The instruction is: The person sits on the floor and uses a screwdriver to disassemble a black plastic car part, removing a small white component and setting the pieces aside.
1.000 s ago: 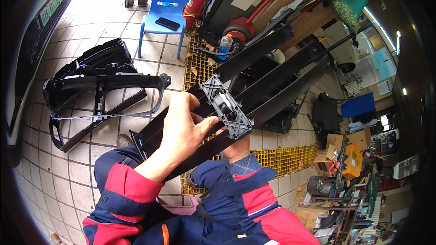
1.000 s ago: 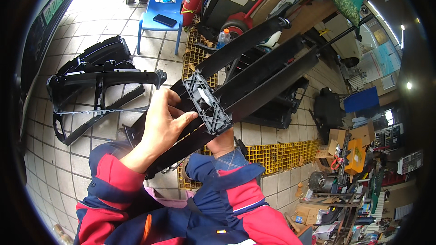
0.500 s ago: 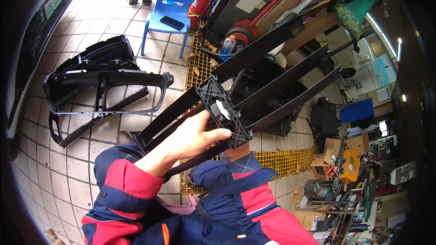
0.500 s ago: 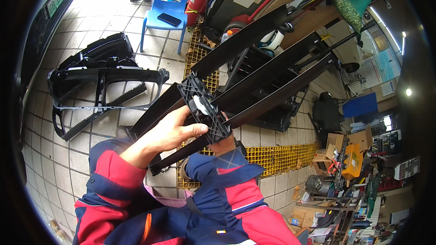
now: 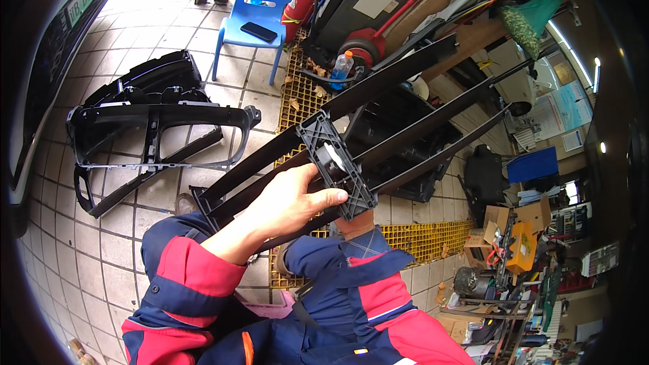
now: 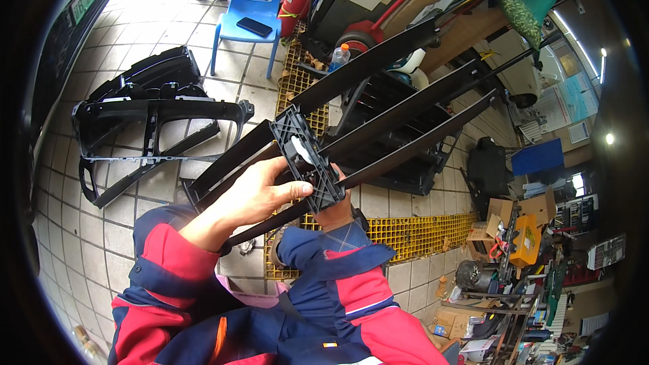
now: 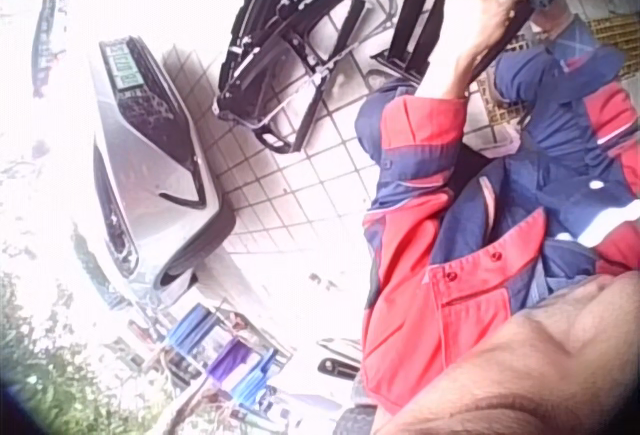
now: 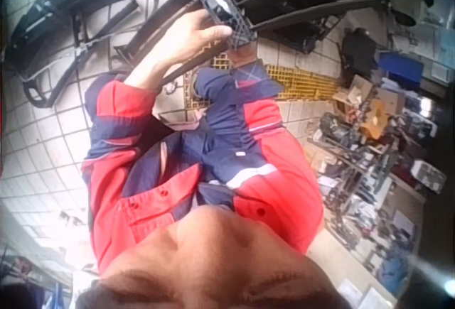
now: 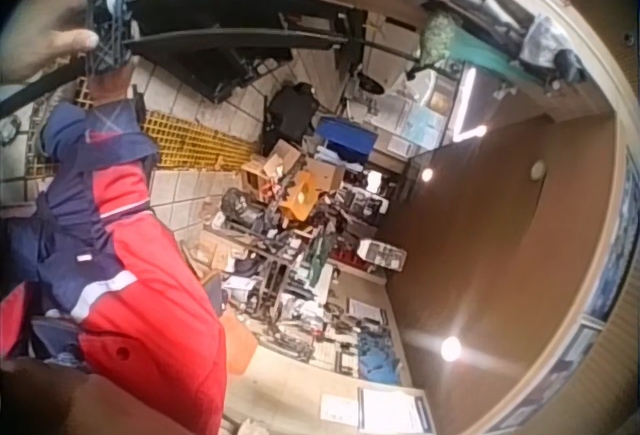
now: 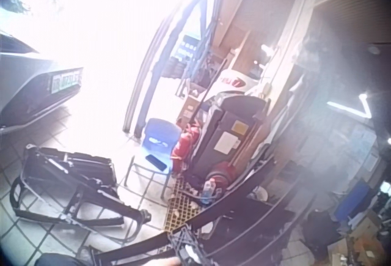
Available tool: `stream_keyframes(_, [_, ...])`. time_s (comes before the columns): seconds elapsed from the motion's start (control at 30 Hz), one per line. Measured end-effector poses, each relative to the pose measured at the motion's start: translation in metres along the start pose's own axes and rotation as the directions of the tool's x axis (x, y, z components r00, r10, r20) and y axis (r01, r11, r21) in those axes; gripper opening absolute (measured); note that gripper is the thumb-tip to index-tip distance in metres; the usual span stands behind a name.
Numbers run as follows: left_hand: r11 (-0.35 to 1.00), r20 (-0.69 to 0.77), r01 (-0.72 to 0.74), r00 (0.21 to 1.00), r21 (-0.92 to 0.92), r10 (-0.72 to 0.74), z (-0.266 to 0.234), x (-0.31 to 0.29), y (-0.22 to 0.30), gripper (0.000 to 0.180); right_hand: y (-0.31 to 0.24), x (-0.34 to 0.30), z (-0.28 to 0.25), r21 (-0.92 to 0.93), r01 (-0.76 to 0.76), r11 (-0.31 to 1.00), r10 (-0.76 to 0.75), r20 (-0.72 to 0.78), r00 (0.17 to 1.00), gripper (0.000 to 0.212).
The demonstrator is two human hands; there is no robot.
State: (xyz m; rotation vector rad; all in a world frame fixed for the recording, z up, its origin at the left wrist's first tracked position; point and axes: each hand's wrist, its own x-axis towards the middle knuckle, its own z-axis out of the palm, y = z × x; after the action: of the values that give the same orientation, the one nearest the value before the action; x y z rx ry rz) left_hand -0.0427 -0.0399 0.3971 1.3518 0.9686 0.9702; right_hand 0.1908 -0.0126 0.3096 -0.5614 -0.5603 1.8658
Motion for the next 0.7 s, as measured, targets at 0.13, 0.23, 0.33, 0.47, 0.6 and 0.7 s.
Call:
stream_keyframes(0.13, [0.997, 0.018, 0.064, 0.998, 0.031, -0.065, -0.002, 0.001, 0.001, 0.062, 0.002, 0.001, 0.001, -0.107, 0.059, 0.992, -0.066, -0.064, 0.996, 0.046])
stream_keyframes(0.23, [0.997, -0.008, 0.062, 0.998, 0.047, -0.061, -0.002, 0.002, 0.008, 0.059, 0.002, 0.0, 0.004, -0.111, 0.064, 0.992, -0.07, -0.051, 0.996, 0.045])
stream_keyframes(0.33, [0.989, -0.05, 0.093, 0.995, 0.118, -0.087, -0.003, -0.003, 0.018, 0.058, 0.001, -0.002, 0.007, -0.071, 0.046, 0.996, -0.048, -0.033, 0.998, 0.046])
stream_keyframes(0.47, [0.942, -0.081, 0.075, 0.995, 0.326, -0.051, -0.009, -0.008, 0.034, 0.059, -0.007, -0.001, 0.0, 0.033, -0.038, 0.999, 0.033, 0.134, 0.99, 0.054])
stream_keyframes(0.6, [0.959, -0.205, 0.134, 0.975, 0.249, -0.083, -0.022, -0.009, 0.042, 0.053, -0.015, 0.0, -0.016, -0.105, -0.001, 0.994, 0.014, 0.132, 0.991, 0.06])
stream_keyframes(0.7, [0.903, -0.235, 0.236, 0.959, 0.36, -0.157, -0.028, -0.006, 0.041, 0.074, -0.014, -0.001, -0.021, -0.1, 0.055, 0.993, -0.047, 0.078, 0.996, 0.055])
